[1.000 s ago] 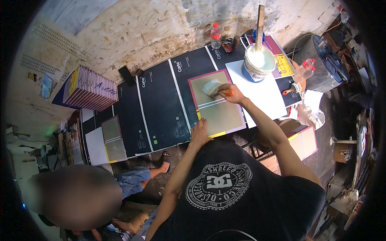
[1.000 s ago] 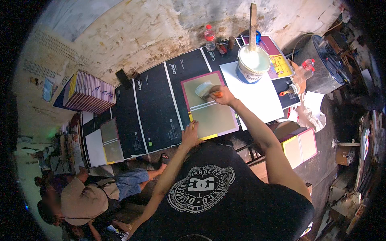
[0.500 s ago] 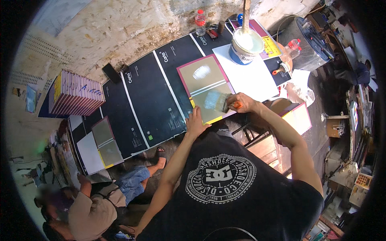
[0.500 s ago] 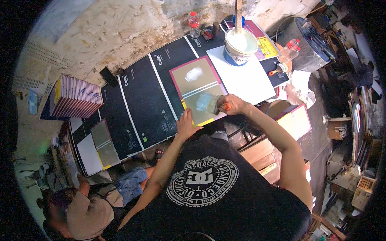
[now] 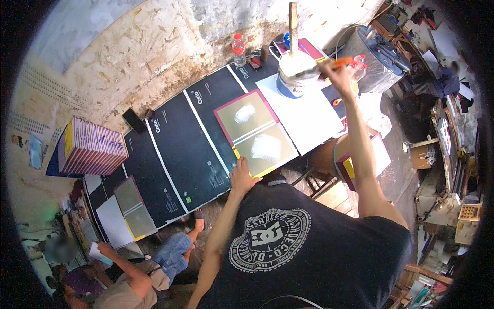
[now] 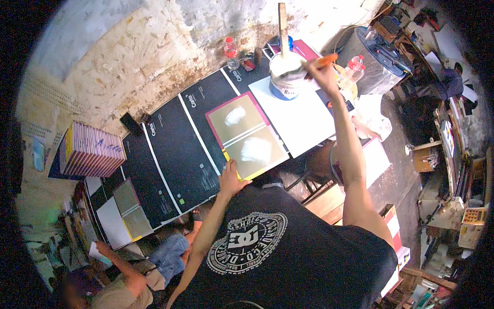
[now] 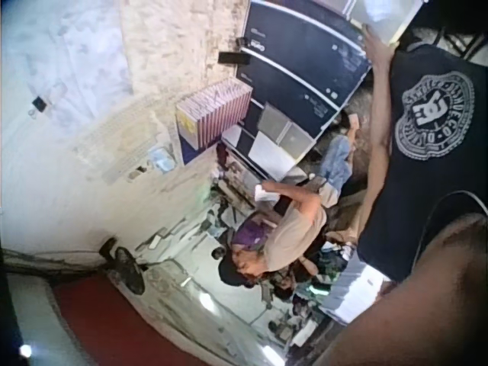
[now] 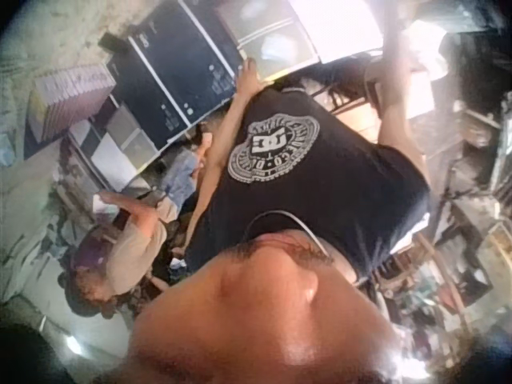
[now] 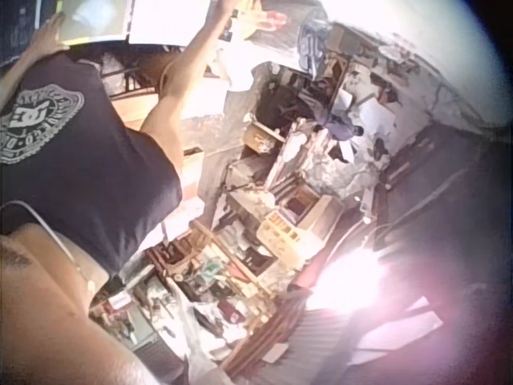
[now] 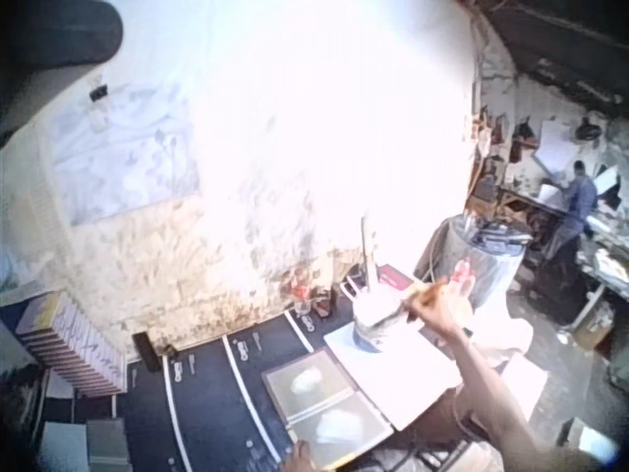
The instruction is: The person applies glue to the inside of book covers using a brush, dipping it into a bucket of glue and spreading it across the paper surfaces.
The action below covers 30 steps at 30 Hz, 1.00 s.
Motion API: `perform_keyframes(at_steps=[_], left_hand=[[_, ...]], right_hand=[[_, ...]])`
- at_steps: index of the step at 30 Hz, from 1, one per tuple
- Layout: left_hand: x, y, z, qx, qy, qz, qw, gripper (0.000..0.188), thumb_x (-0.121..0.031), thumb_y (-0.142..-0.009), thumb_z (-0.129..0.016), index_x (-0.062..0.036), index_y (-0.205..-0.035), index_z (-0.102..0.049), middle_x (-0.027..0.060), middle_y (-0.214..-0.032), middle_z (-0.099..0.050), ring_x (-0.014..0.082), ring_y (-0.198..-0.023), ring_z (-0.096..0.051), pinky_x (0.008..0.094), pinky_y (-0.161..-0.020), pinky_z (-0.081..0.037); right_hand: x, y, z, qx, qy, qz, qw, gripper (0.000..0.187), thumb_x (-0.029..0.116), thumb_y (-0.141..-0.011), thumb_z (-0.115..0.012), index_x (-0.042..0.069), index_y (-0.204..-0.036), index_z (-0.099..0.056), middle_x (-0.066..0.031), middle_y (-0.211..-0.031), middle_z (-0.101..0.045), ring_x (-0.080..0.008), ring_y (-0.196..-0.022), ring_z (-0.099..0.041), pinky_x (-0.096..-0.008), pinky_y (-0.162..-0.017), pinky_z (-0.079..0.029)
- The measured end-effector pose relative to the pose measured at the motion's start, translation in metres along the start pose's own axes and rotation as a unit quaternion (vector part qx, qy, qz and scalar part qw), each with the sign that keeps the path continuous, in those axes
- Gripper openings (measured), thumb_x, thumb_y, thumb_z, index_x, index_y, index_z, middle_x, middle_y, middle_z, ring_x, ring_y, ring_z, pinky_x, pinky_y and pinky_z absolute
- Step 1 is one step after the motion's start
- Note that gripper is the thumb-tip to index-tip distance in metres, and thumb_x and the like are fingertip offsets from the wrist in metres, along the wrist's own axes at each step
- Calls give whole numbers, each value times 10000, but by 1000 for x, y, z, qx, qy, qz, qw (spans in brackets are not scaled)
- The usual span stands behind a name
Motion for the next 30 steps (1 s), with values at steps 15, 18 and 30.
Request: perform_keyframes(at_steps=[15,18,30], left_hand=[[-329,77,158,197,570,-349,717,744,-547,-1057,-160,32,-1519,-237,198,-1524,-300,331,-1434,-284,437,-1184,-215],[-328,69,67,241,543,-357,721,783,-563,-1045,-78,34,-1545,-163,213,-1578,-200,336,-1494,-167,433,-1215,-141],[-329,42,107,153,415,-346,827,741,-530,-1056,-134,11,-1562,-151,213,-1593,-184,337,-1496,-180,468,-1209,-135]], right_hand=[[-125,-141,-51,135,391,87,906,541,525,-891,-665,-8,-806,-646,-216,-715,-670,-385,-687,-687,-476,-662,-519],[-130,-154,-60,179,382,61,904,514,496,-892,-668,0,-760,-644,-192,-689,-673,-354,-666,-692,-457,-657,-527],[-18,-147,-77,200,371,91,903,492,460,-903,-681,-28,-843,-659,-225,-754,-676,-352,-721,-686,-457,-680,-513]])
Point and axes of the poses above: each hand's wrist, its own y-axis away from the middle knuckle, its own z-axis out of the back of the hand, x = y × z, the point moved 9 cm from there along -y, towards the middle knuckle
